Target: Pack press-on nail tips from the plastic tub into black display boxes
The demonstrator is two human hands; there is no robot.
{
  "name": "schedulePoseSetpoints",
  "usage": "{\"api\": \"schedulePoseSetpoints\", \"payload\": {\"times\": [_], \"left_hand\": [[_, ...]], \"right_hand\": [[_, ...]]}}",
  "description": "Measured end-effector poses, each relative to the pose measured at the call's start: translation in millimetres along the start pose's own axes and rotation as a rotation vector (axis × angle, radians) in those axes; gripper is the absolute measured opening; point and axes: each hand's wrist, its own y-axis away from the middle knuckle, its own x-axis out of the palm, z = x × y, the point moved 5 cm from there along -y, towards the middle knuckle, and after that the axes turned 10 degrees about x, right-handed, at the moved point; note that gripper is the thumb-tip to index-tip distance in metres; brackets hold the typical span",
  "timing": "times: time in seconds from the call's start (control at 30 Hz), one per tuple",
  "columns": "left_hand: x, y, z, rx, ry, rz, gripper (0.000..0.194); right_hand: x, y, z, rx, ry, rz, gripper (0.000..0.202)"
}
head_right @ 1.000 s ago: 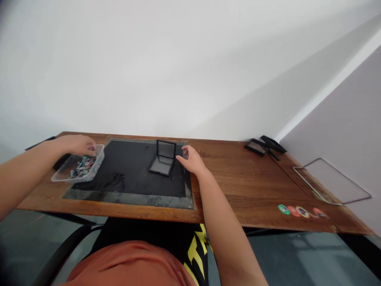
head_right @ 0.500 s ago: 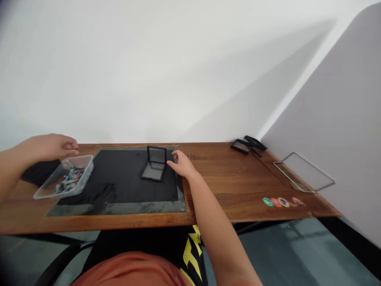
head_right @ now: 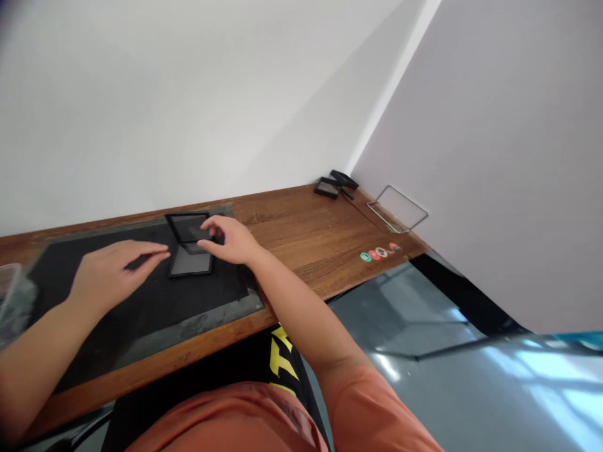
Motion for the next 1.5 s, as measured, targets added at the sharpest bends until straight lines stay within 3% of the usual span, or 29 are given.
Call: {"api": "schedulePoseSetpoints", "payload": {"times": [0.13,0.3,0.67,1.13,1.33,1.5], "left_hand": [[13.6,16,-2,0.109,0.064,-0.098,0.012],[17.4,14,-8,0.15,0.168,-0.099,0.021],[13.5,16,-3,-0.027,0.284,-0.026,0.025],[13.7,13,3,-0.126,0.361,0.063,0.025],[9.2,19,-4,0.043,0.34,0.03,0.027],[7.1,24,-6,0.081,0.323,0.04,0.035]], "right_hand": [[14,6,20,-0.076,0.014,0.063,0.032],[22,10,35,-0.132,0.012,0.163,0.025],[28,18,40,-0.008,0.06,0.265,0.02],[27,22,38,0.106,0.079,0.275,0.012],[27,22,40,0.159,-0.002,0.211,0.032],[28,23,46,0.133,-0.105,0.186,0.042]]}}
